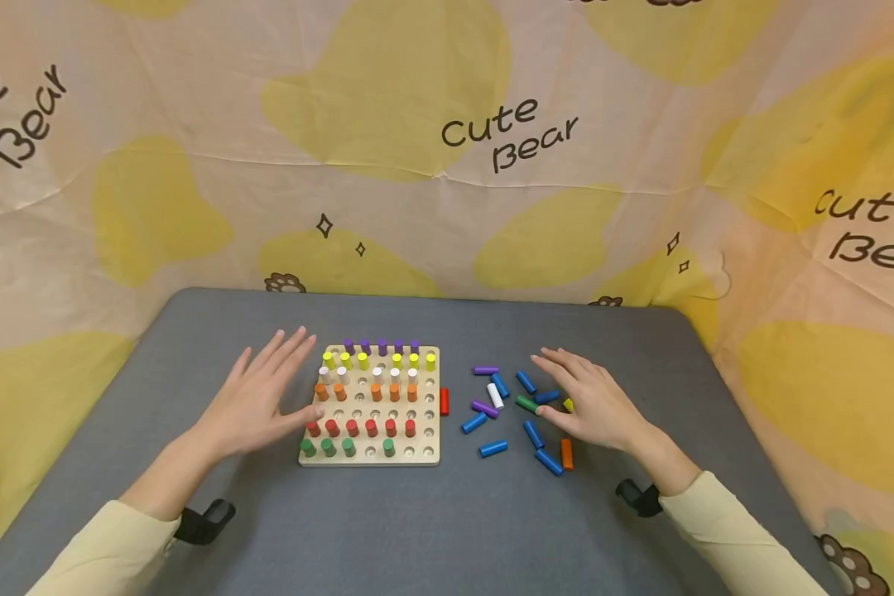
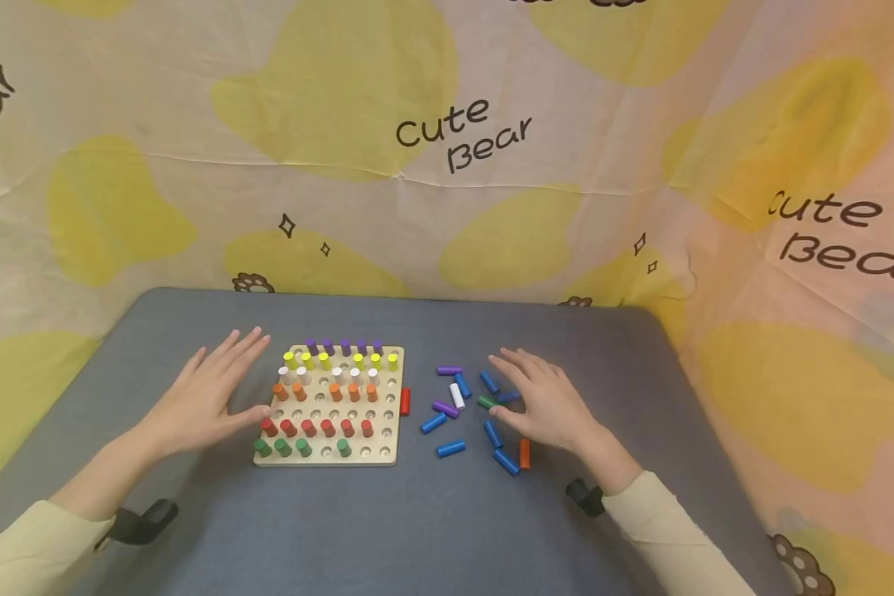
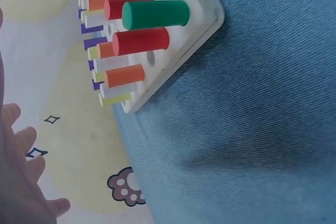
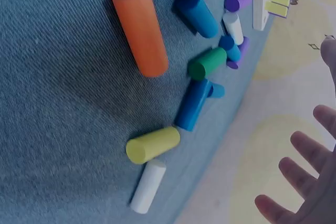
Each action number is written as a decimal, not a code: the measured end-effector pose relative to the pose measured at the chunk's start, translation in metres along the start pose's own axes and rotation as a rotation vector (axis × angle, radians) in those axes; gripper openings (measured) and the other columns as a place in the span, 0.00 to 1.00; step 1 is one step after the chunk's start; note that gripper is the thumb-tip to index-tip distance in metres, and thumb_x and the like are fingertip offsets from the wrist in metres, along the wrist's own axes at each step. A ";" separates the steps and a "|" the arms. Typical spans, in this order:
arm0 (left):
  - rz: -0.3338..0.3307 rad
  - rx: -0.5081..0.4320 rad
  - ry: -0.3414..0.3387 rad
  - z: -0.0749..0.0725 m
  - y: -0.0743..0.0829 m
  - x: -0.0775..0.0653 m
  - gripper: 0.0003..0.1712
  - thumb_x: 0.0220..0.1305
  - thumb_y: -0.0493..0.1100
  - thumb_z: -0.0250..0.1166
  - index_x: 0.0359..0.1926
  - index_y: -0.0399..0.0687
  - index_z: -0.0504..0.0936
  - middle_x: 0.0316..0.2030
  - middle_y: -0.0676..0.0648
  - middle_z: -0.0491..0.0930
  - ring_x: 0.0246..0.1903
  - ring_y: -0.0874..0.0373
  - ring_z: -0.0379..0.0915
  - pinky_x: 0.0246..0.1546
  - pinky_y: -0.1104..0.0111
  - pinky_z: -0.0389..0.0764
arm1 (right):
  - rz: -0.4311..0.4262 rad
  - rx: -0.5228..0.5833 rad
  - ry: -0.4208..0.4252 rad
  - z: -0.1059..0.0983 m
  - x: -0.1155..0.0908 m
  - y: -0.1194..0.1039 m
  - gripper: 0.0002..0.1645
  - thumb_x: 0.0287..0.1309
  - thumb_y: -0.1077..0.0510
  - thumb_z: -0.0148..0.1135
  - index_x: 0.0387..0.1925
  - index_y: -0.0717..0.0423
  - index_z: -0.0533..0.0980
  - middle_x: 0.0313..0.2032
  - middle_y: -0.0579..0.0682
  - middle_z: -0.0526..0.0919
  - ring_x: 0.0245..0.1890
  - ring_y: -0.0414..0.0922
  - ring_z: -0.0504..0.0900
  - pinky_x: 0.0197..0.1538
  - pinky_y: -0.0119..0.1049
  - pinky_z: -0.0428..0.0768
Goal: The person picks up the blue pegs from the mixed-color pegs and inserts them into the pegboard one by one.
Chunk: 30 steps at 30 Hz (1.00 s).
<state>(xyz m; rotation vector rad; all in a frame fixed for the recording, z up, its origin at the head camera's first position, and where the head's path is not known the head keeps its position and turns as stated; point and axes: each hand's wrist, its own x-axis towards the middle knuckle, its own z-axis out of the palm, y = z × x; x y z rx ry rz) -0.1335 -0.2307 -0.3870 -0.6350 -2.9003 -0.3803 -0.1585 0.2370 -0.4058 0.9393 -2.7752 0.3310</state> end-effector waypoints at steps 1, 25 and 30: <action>0.002 -0.011 0.006 0.000 0.000 -0.002 0.54 0.53 0.65 0.62 0.73 0.57 0.43 0.71 0.45 0.47 0.69 0.41 0.43 0.61 0.37 0.43 | -0.011 0.011 0.005 0.001 0.000 -0.001 0.43 0.51 0.40 0.63 0.66 0.49 0.61 0.64 0.53 0.64 0.63 0.56 0.63 0.56 0.60 0.66; -0.036 -0.141 -0.072 0.036 -0.010 -0.034 0.62 0.43 0.67 0.69 0.72 0.58 0.44 0.71 0.44 0.49 0.69 0.42 0.45 0.60 0.38 0.49 | -0.067 0.211 -0.072 0.026 0.002 -0.025 0.36 0.49 0.49 0.68 0.61 0.50 0.68 0.53 0.48 0.75 0.53 0.46 0.73 0.54 0.45 0.74; -0.019 -0.140 -0.072 0.044 -0.013 -0.038 0.63 0.40 0.68 0.69 0.72 0.56 0.45 0.71 0.44 0.50 0.68 0.41 0.47 0.59 0.37 0.51 | -0.078 0.229 -0.102 0.032 0.002 -0.028 0.34 0.50 0.51 0.68 0.60 0.50 0.69 0.53 0.46 0.75 0.53 0.45 0.73 0.54 0.44 0.74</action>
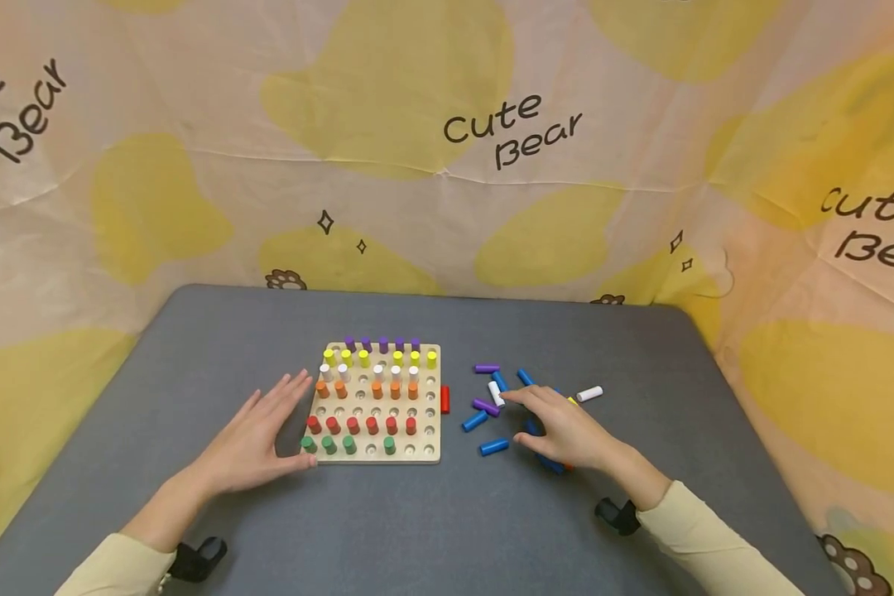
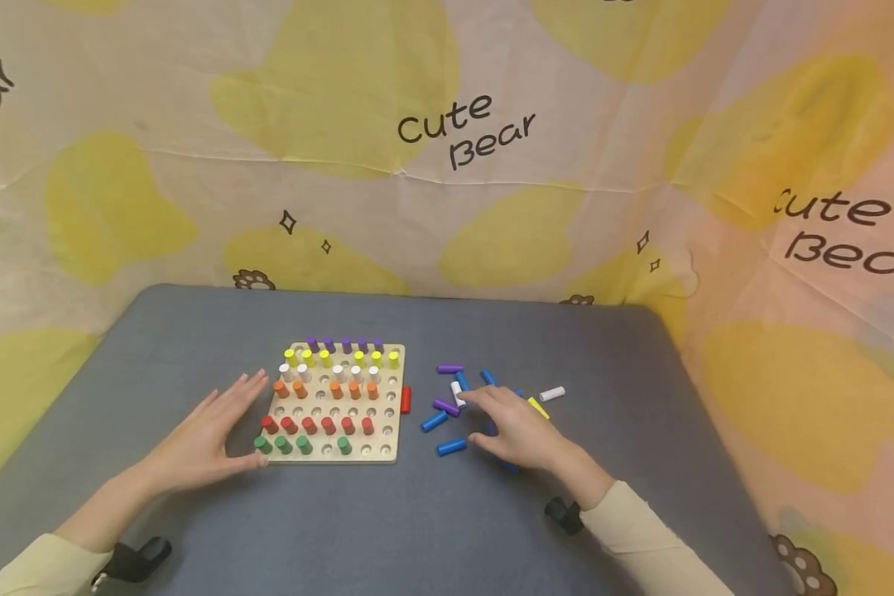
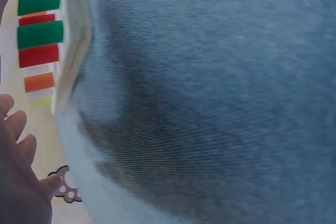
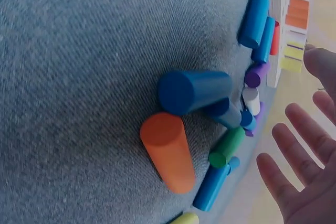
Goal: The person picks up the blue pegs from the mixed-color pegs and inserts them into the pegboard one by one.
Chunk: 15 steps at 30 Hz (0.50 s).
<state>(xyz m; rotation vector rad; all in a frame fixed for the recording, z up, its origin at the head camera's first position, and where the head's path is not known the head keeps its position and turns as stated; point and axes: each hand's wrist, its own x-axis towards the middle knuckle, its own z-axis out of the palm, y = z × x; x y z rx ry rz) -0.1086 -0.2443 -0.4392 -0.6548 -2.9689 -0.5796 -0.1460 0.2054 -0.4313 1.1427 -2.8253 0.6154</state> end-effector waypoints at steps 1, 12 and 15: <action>0.001 0.004 -0.003 0.001 -0.001 0.000 0.63 0.40 0.68 0.69 0.72 0.56 0.46 0.70 0.44 0.50 0.68 0.41 0.47 0.59 0.37 0.51 | -0.002 0.004 -0.004 0.001 0.000 -0.001 0.34 0.50 0.51 0.68 0.59 0.50 0.69 0.53 0.45 0.75 0.53 0.45 0.74 0.54 0.44 0.74; -0.021 0.016 -0.085 0.011 -0.006 -0.001 0.64 0.40 0.73 0.65 0.71 0.47 0.51 0.70 0.45 0.51 0.68 0.42 0.46 0.59 0.37 0.49 | 0.008 0.047 -0.076 0.010 0.005 -0.007 0.28 0.51 0.50 0.66 0.54 0.51 0.73 0.50 0.43 0.78 0.52 0.40 0.74 0.54 0.40 0.75; -0.019 0.012 -0.092 0.013 -0.007 -0.001 0.64 0.40 0.73 0.65 0.71 0.46 0.51 0.70 0.44 0.50 0.68 0.42 0.46 0.60 0.38 0.48 | -0.001 0.051 -0.094 0.014 0.008 -0.010 0.24 0.51 0.50 0.66 0.51 0.51 0.75 0.47 0.42 0.78 0.48 0.38 0.75 0.52 0.37 0.76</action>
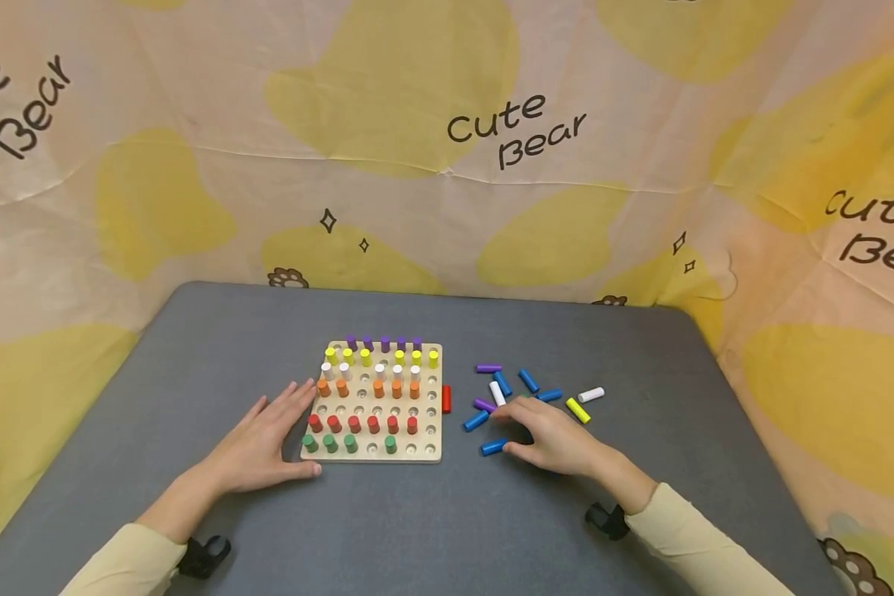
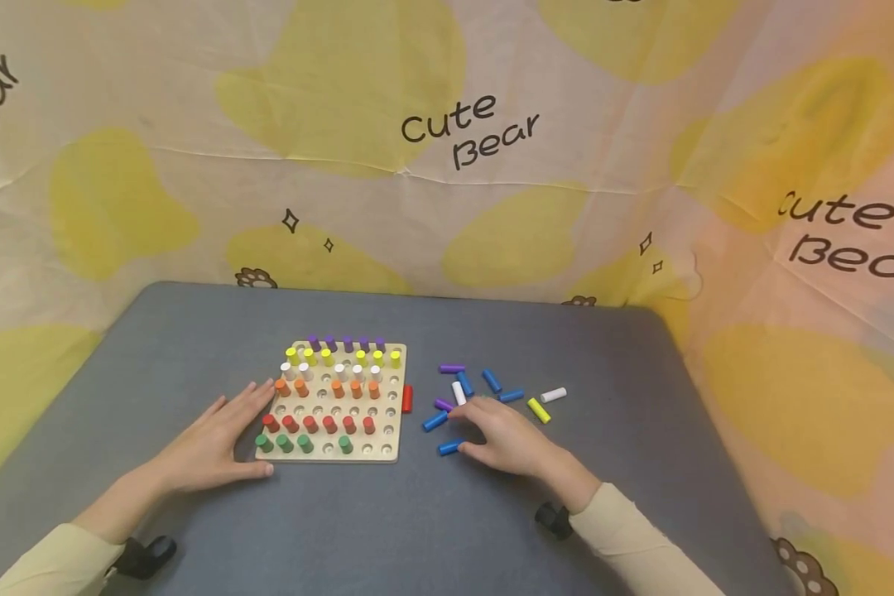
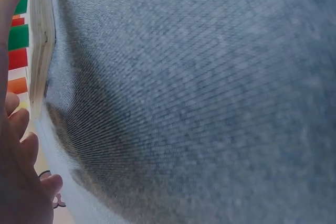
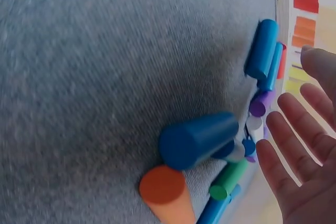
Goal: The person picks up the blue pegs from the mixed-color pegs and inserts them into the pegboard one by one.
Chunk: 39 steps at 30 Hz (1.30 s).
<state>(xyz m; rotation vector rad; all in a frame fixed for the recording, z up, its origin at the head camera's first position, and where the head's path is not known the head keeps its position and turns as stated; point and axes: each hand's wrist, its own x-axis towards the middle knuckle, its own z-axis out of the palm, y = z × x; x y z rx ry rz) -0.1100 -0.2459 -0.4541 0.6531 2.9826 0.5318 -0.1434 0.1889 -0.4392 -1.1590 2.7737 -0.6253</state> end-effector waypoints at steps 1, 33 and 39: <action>0.001 -0.003 -0.002 0.001 0.000 0.001 0.63 0.41 0.73 0.65 0.71 0.46 0.51 0.70 0.44 0.50 0.68 0.42 0.46 0.60 0.38 0.48 | -0.003 0.003 -0.008 0.001 0.001 -0.001 0.23 0.51 0.50 0.66 0.50 0.50 0.75 0.46 0.42 0.78 0.47 0.37 0.75 0.51 0.36 0.76; -0.065 -0.016 -0.052 0.006 -0.005 0.007 0.62 0.43 0.76 0.60 0.70 0.44 0.53 0.69 0.43 0.53 0.68 0.43 0.49 0.61 0.39 0.46 | -0.045 -0.072 -0.042 0.022 0.010 -0.011 0.14 0.52 0.52 0.66 0.42 0.45 0.76 0.39 0.38 0.75 0.38 0.35 0.71 0.44 0.32 0.75; -0.064 -0.023 -0.044 0.008 -0.006 0.006 0.62 0.43 0.76 0.60 0.71 0.45 0.52 0.69 0.43 0.53 0.68 0.42 0.49 0.62 0.39 0.46 | -0.056 -0.078 -0.033 0.023 0.011 -0.010 0.12 0.52 0.54 0.66 0.40 0.45 0.76 0.37 0.38 0.75 0.36 0.34 0.71 0.42 0.32 0.75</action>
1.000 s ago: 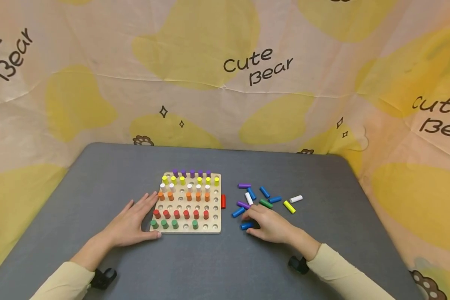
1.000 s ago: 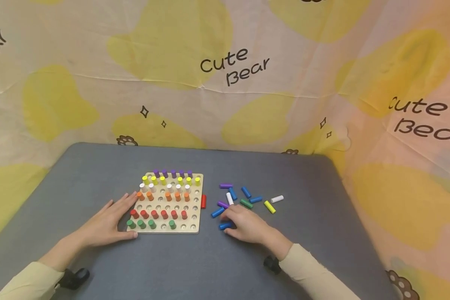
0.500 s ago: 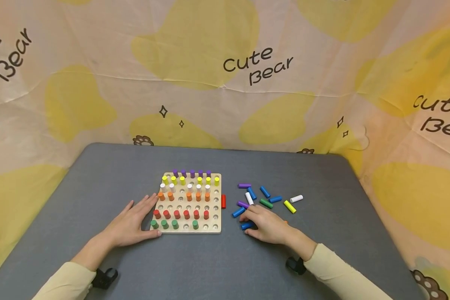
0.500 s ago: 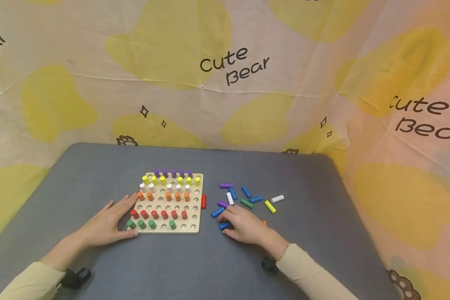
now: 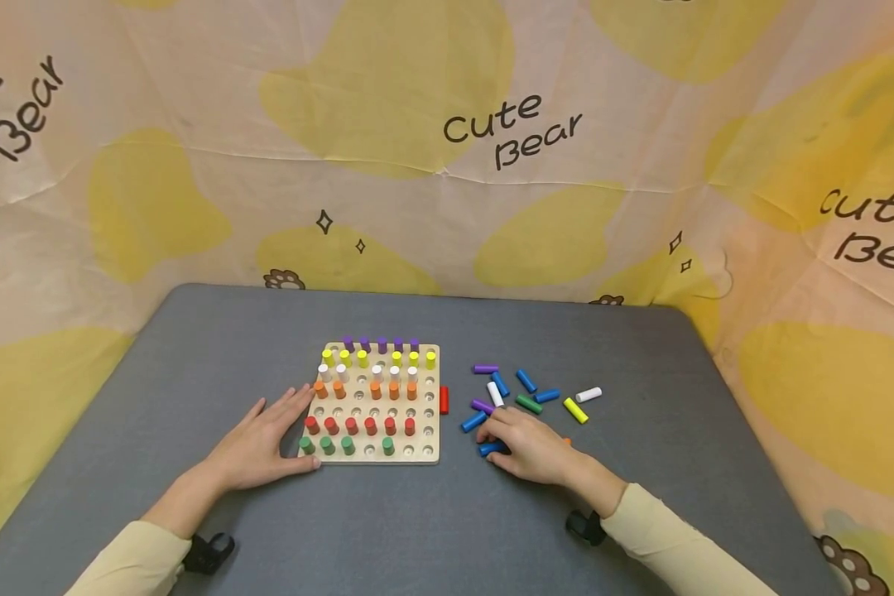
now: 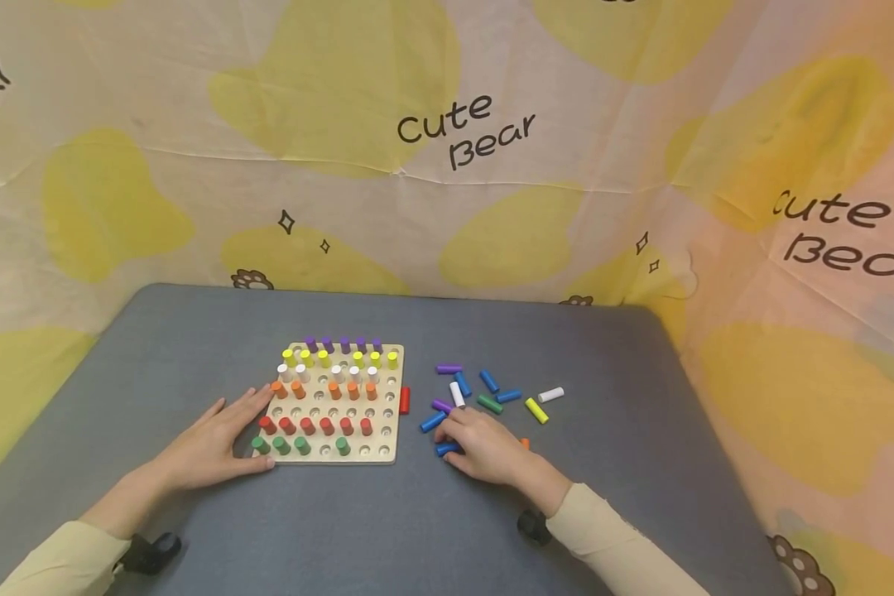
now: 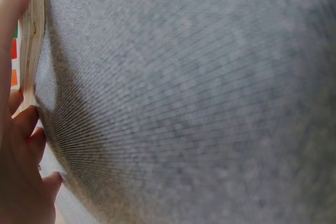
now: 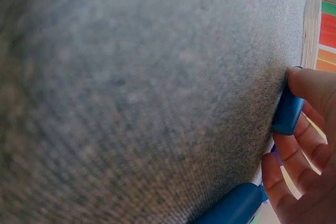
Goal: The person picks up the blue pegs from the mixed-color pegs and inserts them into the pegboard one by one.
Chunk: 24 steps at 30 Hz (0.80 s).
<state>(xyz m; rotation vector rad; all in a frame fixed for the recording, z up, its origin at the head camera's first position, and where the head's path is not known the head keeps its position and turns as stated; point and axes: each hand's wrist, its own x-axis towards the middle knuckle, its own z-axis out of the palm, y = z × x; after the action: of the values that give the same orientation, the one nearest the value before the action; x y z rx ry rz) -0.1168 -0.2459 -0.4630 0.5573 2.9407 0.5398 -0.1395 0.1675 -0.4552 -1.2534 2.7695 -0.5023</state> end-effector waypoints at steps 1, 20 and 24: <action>0.000 -0.003 0.002 0.000 0.000 0.000 0.62 0.43 0.76 0.60 0.71 0.45 0.52 0.69 0.43 0.53 0.68 0.42 0.49 0.62 0.39 0.46 | -0.001 -0.003 0.002 0.000 0.000 0.000 0.12 0.52 0.54 0.66 0.39 0.45 0.76 0.37 0.38 0.75 0.36 0.34 0.71 0.42 0.32 0.75; -0.015 -0.030 -0.014 0.003 -0.004 0.000 0.62 0.43 0.75 0.61 0.72 0.49 0.49 0.70 0.45 0.50 0.69 0.44 0.45 0.63 0.40 0.43 | -0.022 -0.006 0.018 -0.003 0.013 -0.007 0.10 0.53 0.53 0.65 0.39 0.45 0.78 0.36 0.38 0.76 0.34 0.33 0.72 0.40 0.28 0.75; -0.021 -0.030 -0.022 0.003 -0.005 0.000 0.62 0.43 0.76 0.60 0.72 0.49 0.48 0.71 0.46 0.49 0.69 0.44 0.44 0.63 0.40 0.42 | 0.000 0.028 0.029 -0.006 0.016 -0.008 0.10 0.52 0.54 0.66 0.39 0.46 0.78 0.36 0.38 0.77 0.35 0.33 0.73 0.41 0.28 0.76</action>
<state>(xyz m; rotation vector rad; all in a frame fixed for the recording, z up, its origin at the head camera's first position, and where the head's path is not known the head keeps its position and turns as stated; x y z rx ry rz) -0.1181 -0.2496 -0.4681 0.5252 2.9089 0.5711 -0.1453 0.1522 -0.4461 -1.2509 2.7753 -0.5620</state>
